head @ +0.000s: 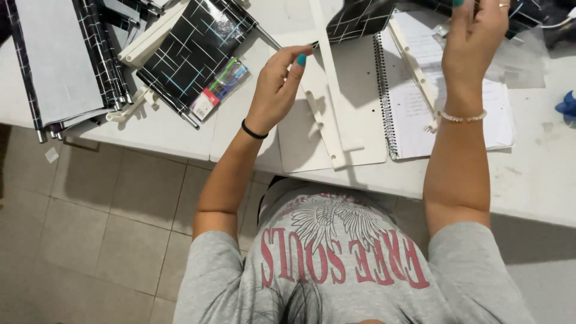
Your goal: Assembling a plastic modular organizer and applying decorative adhesive vinyl sheets to the panels.
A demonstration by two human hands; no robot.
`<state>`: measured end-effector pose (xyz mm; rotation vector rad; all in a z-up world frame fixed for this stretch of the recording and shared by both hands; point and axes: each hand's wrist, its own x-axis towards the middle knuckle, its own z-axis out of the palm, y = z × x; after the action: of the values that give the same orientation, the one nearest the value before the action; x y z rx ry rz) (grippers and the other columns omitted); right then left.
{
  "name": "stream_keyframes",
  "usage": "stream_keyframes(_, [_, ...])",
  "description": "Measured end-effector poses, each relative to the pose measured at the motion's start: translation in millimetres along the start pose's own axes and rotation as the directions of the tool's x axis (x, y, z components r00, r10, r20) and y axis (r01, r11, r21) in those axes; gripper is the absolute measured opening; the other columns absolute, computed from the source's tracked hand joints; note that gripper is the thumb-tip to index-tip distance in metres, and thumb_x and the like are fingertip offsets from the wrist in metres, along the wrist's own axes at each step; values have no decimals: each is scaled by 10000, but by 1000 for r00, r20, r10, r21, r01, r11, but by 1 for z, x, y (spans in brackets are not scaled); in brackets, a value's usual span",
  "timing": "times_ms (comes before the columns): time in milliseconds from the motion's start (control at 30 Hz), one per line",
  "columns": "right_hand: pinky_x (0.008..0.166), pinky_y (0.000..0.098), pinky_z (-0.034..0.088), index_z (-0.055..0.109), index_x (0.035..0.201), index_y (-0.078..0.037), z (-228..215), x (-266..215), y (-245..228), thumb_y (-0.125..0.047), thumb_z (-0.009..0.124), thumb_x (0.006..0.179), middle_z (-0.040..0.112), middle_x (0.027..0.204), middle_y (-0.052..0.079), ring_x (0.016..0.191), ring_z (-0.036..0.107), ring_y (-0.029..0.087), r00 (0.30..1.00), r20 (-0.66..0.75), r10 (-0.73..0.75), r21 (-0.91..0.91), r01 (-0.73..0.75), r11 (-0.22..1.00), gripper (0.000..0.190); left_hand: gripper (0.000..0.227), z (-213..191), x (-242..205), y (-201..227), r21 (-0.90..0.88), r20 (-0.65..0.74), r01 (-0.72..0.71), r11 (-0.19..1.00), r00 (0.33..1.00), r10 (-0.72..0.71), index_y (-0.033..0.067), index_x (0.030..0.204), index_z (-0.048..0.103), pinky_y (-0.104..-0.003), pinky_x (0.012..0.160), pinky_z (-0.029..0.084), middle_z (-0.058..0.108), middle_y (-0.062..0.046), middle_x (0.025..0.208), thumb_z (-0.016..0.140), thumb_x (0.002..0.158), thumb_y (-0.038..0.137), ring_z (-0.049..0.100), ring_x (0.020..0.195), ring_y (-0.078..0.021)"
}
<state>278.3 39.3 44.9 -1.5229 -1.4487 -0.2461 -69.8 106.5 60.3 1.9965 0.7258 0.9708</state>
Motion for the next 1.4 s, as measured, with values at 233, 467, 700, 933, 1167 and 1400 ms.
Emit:
stream_keyframes(233, [917, 445, 452, 561, 1351, 101, -21, 8, -52, -249, 478, 1243, 592, 1246, 258, 1118, 578, 368, 991, -11, -132, 124, 132, 983, 375, 490, 7, 9, 0, -345, -110, -13, 939, 994, -26, 173, 1484, 463, -281, 807, 562, 616, -42, 1267, 451, 1126, 508, 677, 1039, -145])
stream_keyframes(467, [594, 341, 506, 489, 1286, 52, -10, -10, -32, -212, 557, 1241, 559, 1021, 185, 784, 583, 245, 986, 157, 48, 414, -110, 904, 276, 467, 10, 16, 9, -463, -225, -56, 884, 973, -56, 15, 1416, 421, -269, 635, 522, 770, -137, 1042, 541, 1094, 332, 661, 746, -174])
stream_keyframes(700, [499, 276, 417, 441, 1268, -38, -25, -9, -70, -493, 401, 1180, 526, 879, 133, 621, 480, 170, 953, 240, 184, 535, -288, 794, 465, 422, -7, 13, 20, -391, -131, -117, 913, 989, 70, 32, 1456, 445, -316, 882, 591, 667, -86, 992, 538, 1128, 280, 683, 934, -167])
stream_keyframes(933, [414, 243, 331, 429, 1161, -121, -47, 5, -120, -565, 406, 1094, 510, 689, 77, 434, 390, 119, 769, 471, 431, 476, -633, 610, 450, 395, -25, 10, 35, -167, -138, -220, 961, 970, 198, 87, 1514, 386, -319, 929, 579, 642, -86, 1152, 476, 1180, 279, 640, 1012, -191])
stream_keyframes(1167, [404, 197, 394, 446, 1178, -144, -54, 4, -122, -566, 494, 1059, 542, 667, 76, 438, 450, 104, 698, 556, 451, 499, -714, 491, 441, 385, -31, 2, 40, -140, -121, -174, 975, 980, 158, 59, 1476, 358, -322, 849, 596, 629, -88, 1033, 475, 1159, 244, 620, 923, -184])
stream_keyframes(1400, [499, 251, 461, 367, 1376, -79, -62, 1, -143, -693, 499, 997, 570, 815, 125, 583, 551, 156, 795, 494, 353, 569, -603, 560, 734, 497, -52, -7, 60, 15, -21, -53, 998, 998, 54, 185, 1591, 228, -287, 787, 591, 690, -78, 1043, 507, 1180, 172, 698, 886, -162])
